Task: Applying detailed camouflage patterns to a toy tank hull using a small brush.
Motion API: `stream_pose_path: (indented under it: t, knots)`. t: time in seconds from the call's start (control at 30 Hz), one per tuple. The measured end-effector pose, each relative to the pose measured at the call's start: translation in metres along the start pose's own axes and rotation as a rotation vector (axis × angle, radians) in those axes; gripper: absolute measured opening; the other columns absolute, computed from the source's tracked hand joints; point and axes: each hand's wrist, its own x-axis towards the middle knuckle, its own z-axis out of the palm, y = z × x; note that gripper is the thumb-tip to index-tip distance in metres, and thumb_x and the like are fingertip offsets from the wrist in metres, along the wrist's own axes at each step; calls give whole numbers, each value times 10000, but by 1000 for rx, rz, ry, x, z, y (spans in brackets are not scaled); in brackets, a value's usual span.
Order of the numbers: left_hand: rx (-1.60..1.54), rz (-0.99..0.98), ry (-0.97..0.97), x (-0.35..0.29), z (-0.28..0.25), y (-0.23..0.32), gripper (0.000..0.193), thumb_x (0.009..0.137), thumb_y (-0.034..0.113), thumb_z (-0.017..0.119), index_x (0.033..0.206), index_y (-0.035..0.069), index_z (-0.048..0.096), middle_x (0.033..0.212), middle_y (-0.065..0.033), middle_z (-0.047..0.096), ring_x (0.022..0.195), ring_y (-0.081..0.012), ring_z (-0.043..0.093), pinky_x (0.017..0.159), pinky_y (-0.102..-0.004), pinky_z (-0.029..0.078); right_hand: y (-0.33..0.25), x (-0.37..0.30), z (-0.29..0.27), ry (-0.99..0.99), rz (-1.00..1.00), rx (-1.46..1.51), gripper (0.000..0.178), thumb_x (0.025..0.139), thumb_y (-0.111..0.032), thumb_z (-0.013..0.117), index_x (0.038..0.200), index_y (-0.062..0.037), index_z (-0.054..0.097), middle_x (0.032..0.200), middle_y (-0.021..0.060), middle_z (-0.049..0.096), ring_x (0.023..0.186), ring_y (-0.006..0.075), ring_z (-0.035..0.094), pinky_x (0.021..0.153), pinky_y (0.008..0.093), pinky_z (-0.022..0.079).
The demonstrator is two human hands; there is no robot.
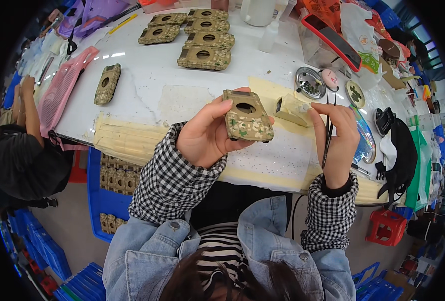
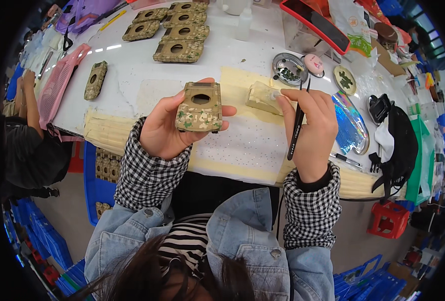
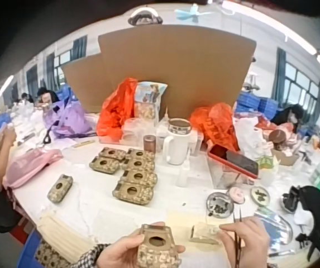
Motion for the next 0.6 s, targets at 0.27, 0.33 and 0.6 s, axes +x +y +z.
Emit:
stream_pose_path:
  t: [0.27, 0.33, 0.6]
  knots:
    - [12, -3, 18, -2, 3, 1, 481, 980, 245, 207, 1408, 25, 218, 1286, -401, 361, 1168, -452, 470, 965, -412, 471, -18, 6, -11, 136, -24, 26, 129, 730, 12, 705, 841, -19, 645, 741, 103, 608, 699, 225, 550, 654, 295, 436]
    - [38, 7, 61, -1, 7, 0, 483, 980, 247, 207, 1407, 23, 219, 1289, -394, 365, 1171, -448, 469, 974, -419, 463, -35, 3, -18, 149, 53, 238, 134, 754, 34, 679, 876, 0, 633, 761, 107, 616, 703, 203, 556, 657, 276, 434]
    - [104, 14, 108, -1, 10, 0, 492, 975, 249, 220, 1394, -7, 237, 1298, -290, 429, 1159, -386, 503, 978, -445, 457, -61, 4, 0, -46, 212, 894, 54, 908, -13, 535, 941, 30, 537, 837, 81, 589, 777, 121, 623, 675, 207, 461]
